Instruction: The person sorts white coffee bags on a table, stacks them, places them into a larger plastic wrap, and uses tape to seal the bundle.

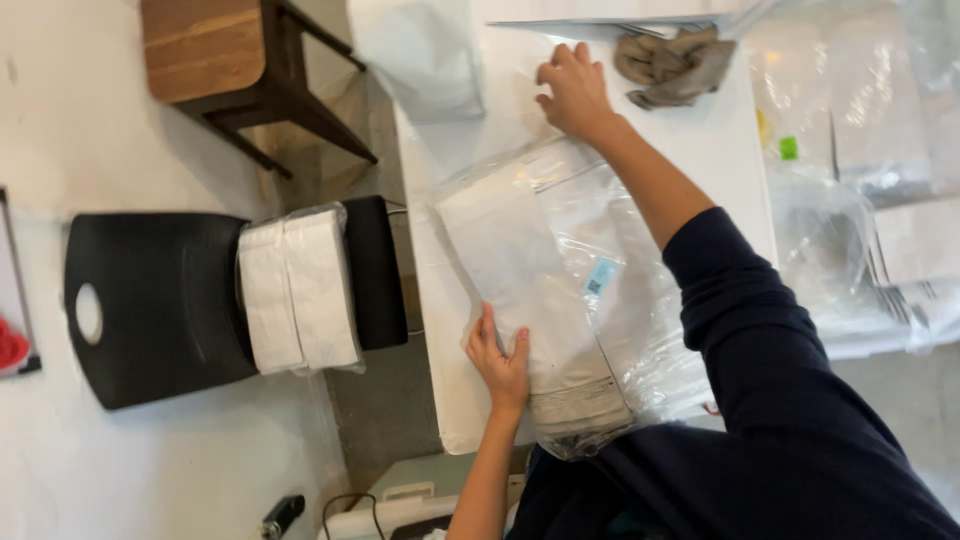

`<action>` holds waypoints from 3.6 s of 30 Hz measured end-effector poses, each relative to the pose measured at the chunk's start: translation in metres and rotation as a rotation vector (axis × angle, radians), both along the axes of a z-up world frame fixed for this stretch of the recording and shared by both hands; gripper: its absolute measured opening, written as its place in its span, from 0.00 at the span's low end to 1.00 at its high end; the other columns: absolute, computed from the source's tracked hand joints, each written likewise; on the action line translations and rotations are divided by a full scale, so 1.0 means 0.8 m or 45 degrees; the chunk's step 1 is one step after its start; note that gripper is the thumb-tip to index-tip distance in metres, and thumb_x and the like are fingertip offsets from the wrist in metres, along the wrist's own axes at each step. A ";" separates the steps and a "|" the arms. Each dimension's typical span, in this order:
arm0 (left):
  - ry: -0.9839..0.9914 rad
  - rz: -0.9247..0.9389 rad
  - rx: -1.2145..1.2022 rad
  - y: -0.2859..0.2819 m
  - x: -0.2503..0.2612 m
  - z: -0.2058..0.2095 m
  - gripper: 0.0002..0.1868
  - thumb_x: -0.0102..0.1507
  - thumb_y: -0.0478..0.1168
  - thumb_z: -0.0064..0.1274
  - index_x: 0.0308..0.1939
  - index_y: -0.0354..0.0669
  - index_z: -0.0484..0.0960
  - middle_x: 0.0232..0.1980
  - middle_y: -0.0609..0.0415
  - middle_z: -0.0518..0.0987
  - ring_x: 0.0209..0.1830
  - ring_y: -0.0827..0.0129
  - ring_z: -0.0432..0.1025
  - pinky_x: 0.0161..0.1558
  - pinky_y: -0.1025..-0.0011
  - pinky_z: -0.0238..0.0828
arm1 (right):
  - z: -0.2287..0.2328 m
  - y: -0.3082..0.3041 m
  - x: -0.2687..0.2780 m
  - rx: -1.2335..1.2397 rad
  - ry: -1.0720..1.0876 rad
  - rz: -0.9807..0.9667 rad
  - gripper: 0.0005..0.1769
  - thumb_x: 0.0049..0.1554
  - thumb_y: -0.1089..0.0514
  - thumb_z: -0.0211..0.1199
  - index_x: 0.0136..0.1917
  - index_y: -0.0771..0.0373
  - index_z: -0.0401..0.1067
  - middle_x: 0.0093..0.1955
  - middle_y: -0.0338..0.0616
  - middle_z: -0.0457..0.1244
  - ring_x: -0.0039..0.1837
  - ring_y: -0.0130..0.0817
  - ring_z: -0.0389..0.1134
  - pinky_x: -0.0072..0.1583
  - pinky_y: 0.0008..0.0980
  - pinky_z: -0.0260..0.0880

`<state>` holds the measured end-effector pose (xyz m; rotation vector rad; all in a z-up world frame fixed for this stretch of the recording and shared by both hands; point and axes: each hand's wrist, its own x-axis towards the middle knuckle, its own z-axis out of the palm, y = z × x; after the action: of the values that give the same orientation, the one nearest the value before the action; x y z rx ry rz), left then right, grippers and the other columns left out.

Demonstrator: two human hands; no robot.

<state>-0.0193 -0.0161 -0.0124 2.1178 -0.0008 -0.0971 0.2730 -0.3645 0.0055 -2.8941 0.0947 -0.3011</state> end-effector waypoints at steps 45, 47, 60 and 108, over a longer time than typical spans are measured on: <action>0.190 -1.000 -0.120 -0.694 -0.242 0.056 0.09 0.67 0.35 0.51 0.50 0.37 0.79 0.47 0.40 0.80 0.52 0.50 0.75 0.54 0.56 0.69 | -0.117 -0.592 -0.783 1.946 -0.992 -1.594 0.36 0.49 0.68 0.74 0.67 0.52 0.65 0.60 0.47 0.67 0.60 0.42 0.70 0.60 0.44 0.75; 0.230 -0.916 -0.213 -0.711 -0.224 0.089 0.16 0.68 0.38 0.53 0.56 0.30 0.75 0.52 0.33 0.77 0.56 0.44 0.74 0.58 0.53 0.68 | -0.036 -0.568 -0.794 2.011 -0.830 -1.519 0.33 0.48 0.67 0.75 0.65 0.54 0.67 0.57 0.48 0.68 0.56 0.42 0.71 0.58 0.44 0.76; 1.396 -0.581 -1.429 -0.589 -0.236 0.063 0.37 0.64 0.36 0.58 0.77 0.58 0.64 0.65 0.37 0.77 0.59 0.48 0.77 0.55 0.48 0.76 | 0.201 -0.438 -0.717 1.502 -0.423 -0.118 0.32 0.63 0.39 0.57 0.66 0.68 0.70 0.61 0.58 0.68 0.65 0.46 0.69 0.62 0.41 0.68; -0.596 -0.754 0.447 -0.044 -0.122 0.048 0.05 0.66 0.32 0.45 0.43 0.45 0.75 0.45 0.53 0.80 0.34 0.53 0.76 0.24 0.56 0.69 | 0.132 -0.099 -0.788 1.924 0.397 -0.454 0.26 0.53 0.64 0.64 0.65 0.69 0.70 0.66 0.51 0.66 0.66 0.42 0.68 0.66 0.39 0.70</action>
<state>-0.1168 -0.0517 0.0258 2.3765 -0.9488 0.0557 -0.3576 -0.4434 0.1109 -1.3759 0.5878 0.1535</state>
